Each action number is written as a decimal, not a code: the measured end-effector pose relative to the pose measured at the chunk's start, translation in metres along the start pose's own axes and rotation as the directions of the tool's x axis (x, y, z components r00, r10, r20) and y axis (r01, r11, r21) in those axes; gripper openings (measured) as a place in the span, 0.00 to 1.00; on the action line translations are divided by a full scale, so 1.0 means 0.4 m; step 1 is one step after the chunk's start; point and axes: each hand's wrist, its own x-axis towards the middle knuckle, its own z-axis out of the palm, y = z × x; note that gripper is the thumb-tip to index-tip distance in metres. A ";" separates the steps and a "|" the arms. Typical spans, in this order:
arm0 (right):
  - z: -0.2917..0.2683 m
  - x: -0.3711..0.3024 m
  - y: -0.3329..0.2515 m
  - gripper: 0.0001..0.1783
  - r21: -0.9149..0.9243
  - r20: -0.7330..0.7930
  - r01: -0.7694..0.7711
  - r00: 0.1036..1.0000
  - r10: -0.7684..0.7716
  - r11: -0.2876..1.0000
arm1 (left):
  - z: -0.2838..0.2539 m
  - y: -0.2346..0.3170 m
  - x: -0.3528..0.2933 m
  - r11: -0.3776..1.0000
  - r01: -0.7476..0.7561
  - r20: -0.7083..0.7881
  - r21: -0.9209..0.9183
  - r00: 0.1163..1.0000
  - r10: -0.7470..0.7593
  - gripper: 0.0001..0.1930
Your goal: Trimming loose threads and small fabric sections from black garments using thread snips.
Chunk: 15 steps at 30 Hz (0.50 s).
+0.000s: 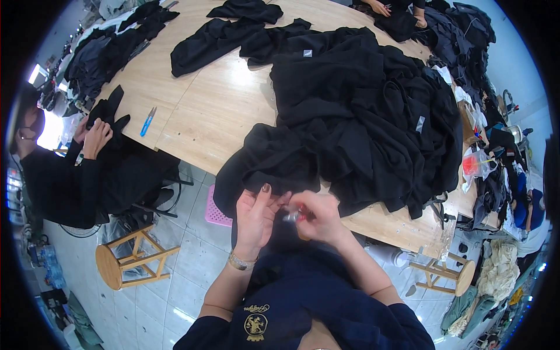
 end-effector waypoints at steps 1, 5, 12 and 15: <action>-0.005 -0.001 -0.004 0.12 0.000 0.001 0.000 1.000 0.000 1.000 | 0.003 0.003 0.001 1.000 0.021 -0.029 -0.012 0.999 -0.021 0.03; -0.011 -0.017 -0.015 0.13 0.006 0.162 0.086 0.983 -0.086 0.996 | 0.022 0.016 0.002 0.996 0.051 -0.077 -0.068 0.995 -0.056 0.03; -0.002 -0.028 0.048 0.11 -0.200 -0.085 -0.207 0.977 0.193 0.958 | 0.023 0.024 0.004 0.988 0.106 -0.045 -0.114 0.993 -0.111 0.03; -0.003 -0.025 0.049 0.12 -0.277 -0.058 -0.161 0.987 0.151 0.947 | 0.017 0.022 -0.001 0.989 0.103 -0.057 -0.104 0.992 -0.109 0.04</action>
